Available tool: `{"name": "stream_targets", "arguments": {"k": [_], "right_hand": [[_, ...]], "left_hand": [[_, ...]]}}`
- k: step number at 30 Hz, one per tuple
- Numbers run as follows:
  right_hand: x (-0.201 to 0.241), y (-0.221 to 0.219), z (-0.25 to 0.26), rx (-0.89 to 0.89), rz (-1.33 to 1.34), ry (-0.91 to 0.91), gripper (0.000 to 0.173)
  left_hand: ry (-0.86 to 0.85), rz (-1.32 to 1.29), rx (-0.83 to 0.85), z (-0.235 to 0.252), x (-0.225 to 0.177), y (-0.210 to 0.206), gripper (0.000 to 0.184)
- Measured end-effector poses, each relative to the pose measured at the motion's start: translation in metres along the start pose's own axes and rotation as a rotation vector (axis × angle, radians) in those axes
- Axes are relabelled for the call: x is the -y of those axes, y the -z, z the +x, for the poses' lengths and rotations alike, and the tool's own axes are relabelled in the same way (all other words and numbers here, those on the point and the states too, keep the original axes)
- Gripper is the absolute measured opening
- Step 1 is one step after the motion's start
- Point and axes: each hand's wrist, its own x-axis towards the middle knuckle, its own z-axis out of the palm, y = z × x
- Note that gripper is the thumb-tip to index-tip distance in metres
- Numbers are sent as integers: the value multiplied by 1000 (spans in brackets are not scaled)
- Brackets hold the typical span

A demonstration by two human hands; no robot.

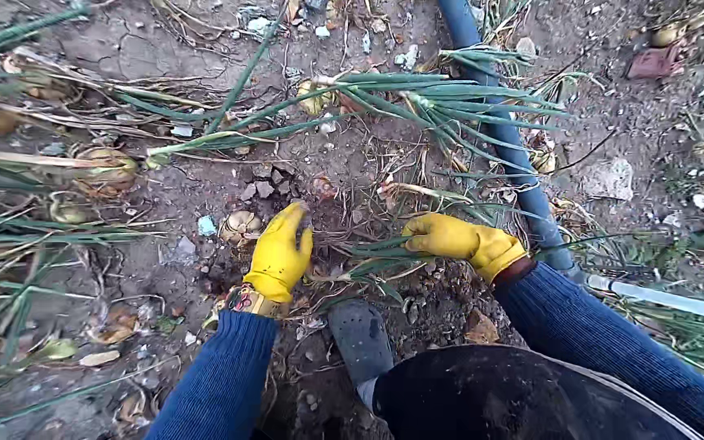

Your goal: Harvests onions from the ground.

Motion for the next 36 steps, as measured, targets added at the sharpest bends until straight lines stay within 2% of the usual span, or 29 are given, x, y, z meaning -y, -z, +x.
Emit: {"name": "stream_targets", "arguments": {"k": [3,5,7,10,13,16,18,19,21,22,25,26,27,28,30,33,36], "right_hand": [[-5,3,13,19,-168,61,38],[-8,1,31,-206,-184,140,42],[-11,-10,54,-415,-235,284,28],[-12,-44,92,-383,-614,465,27],[-3,-65,104,-343,-821,416,26],[1,-44,98,-276,-897,294,21],[-15,-13,90,-269,-864,259,21],[-26,3,81,-263,-806,242,19],[-43,31,56,-252,-655,214,16],[-45,42,42,-252,-581,202,16],[-44,48,6,-249,-383,128,27],[-41,45,-2,-310,-361,105,28],[-40,39,-5,-422,-376,109,29],[-39,33,-6,-545,-406,140,29],[-35,25,-6,-677,-429,208,27],[-19,18,-6,-707,-475,170,25],[0,8,-2,-693,-508,83,21]], "left_hand": [[-14,119,225,19,7,-22,37],[-51,157,245,5,17,-35,32],[-68,165,245,-20,21,-47,33],[-41,165,213,-38,21,-52,33],[-61,177,278,-47,28,-36,36],[-78,293,411,-66,47,-7,35],[-146,412,476,-85,74,13,25],[-225,423,455,-100,91,21,22],[-380,350,374,-123,119,33,25],[-409,313,398,-130,125,37,27],[-328,250,622,-142,115,35,37],[-289,239,634,-139,109,32,39],[-256,218,582,-132,101,28,40],[-230,177,472,-123,93,25,41],[-172,113,220,-98,71,19,33],[-25,28,-33,-46,28,13,25],[59,-9,-104,12,-4,-2,30]]}}
